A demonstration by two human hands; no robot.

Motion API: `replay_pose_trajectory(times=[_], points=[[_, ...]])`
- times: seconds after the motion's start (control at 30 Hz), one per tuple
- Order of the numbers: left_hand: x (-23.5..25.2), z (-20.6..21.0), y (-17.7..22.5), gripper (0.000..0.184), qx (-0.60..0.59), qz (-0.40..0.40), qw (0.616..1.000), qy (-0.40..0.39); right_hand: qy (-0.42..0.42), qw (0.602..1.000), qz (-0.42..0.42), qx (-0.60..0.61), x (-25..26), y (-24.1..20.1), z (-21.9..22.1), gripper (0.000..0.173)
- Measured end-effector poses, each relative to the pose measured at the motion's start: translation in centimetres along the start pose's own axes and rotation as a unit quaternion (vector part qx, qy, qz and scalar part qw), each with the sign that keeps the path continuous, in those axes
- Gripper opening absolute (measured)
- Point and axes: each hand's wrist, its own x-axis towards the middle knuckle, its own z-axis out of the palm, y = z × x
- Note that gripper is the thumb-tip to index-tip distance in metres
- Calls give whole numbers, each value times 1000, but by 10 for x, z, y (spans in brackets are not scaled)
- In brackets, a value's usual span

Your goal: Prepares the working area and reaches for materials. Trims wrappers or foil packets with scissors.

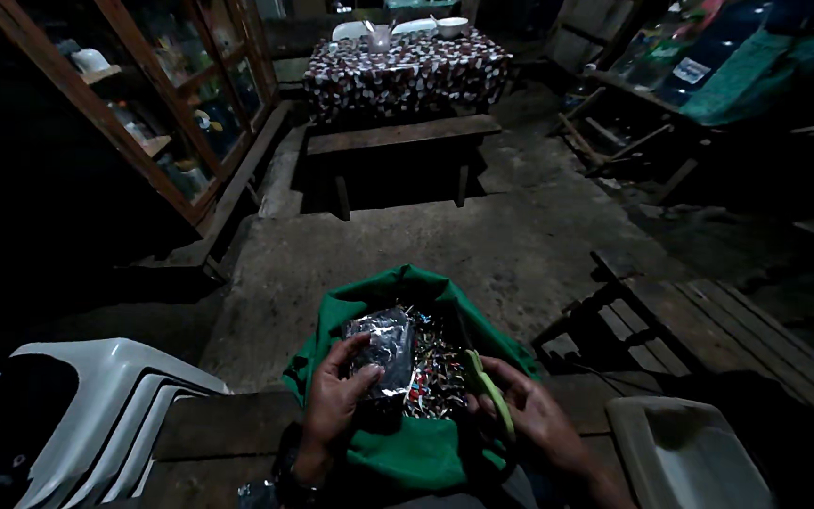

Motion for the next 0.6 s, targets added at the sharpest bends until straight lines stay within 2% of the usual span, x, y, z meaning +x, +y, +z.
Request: replay_pose_trajectory(times=[0.1,0.17,0.33,0.6], points=[[-3,3,-1,49,-25,14,1000,-4,-28,999,6,-26,-5,8,1,62],[-6,3,1,54,-32,31,999,-11,-55,997,17,-42,-7,13,3,66],[-13,-3,0,58,-48,76,995,-51,-90,991,42,-86,-9,13,10,46],[-20,-6,3,58,2,62,996,-58,-74,992,53,-82,-5,6,17,45]])
